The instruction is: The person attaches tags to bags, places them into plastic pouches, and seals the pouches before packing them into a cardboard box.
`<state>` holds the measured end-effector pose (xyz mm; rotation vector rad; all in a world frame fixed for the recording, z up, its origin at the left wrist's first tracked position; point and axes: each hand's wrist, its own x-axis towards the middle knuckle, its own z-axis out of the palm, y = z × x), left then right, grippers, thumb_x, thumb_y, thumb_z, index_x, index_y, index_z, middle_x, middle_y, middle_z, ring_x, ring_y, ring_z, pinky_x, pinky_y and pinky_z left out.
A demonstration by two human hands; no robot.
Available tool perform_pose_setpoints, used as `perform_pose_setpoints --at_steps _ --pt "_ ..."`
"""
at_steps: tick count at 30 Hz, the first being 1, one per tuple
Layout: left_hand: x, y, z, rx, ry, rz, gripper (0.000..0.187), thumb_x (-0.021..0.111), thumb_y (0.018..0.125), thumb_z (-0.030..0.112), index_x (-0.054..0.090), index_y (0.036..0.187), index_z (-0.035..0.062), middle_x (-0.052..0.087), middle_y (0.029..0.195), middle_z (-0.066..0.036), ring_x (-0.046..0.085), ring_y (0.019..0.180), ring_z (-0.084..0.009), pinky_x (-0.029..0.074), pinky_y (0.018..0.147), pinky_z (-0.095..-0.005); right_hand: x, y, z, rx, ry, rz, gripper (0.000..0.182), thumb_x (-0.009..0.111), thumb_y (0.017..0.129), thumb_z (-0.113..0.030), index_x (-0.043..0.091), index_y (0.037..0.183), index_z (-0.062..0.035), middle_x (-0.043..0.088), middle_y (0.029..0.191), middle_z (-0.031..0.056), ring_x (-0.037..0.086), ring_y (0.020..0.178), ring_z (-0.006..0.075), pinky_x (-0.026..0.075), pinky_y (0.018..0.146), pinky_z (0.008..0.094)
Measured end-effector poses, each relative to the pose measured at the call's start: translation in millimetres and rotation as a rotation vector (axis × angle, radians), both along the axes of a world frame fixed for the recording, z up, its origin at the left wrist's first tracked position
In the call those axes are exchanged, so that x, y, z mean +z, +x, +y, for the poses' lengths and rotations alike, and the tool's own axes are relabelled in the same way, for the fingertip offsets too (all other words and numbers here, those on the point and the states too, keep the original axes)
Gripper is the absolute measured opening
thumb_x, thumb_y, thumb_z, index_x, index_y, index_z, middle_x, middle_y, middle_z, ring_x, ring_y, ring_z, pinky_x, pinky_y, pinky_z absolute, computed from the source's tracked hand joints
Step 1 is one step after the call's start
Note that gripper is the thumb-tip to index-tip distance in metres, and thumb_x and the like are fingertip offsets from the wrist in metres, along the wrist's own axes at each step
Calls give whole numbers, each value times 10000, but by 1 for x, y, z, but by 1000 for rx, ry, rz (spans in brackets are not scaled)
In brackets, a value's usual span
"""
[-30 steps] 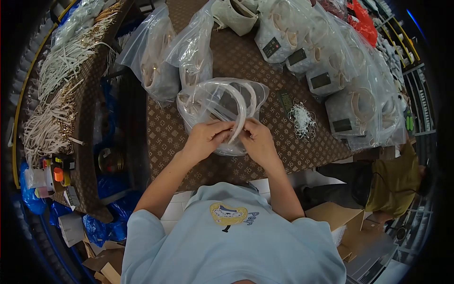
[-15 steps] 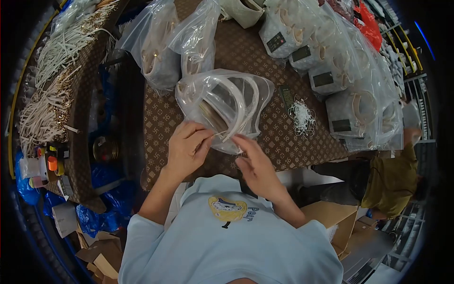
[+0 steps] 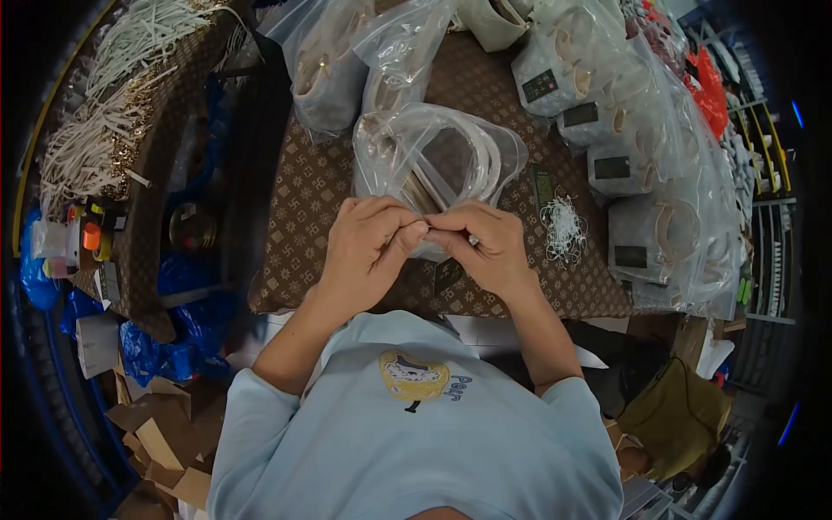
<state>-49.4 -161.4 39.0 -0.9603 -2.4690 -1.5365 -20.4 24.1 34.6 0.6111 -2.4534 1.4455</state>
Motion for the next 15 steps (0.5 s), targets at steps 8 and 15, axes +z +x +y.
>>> perform_pose_setpoints --at_steps 8,15 --pt "-43 57 26 158 -11 -147 307 756 702 253 623 908 68 603 756 -60 591 596 -201 466 531 -315 1 1 11 48 -196 -135 77 664 785 -6 621 848 -11 601 739 64 559 612 123 439 538 233" --pt "-66 51 31 137 -40 -89 163 713 737 166 611 818 68 603 726 -59 598 568 -213 460 491 -312 0 15 16 -23 -229 -179 65 642 815 -36 609 865 -9 617 810 62 554 632 111 440 552 228"
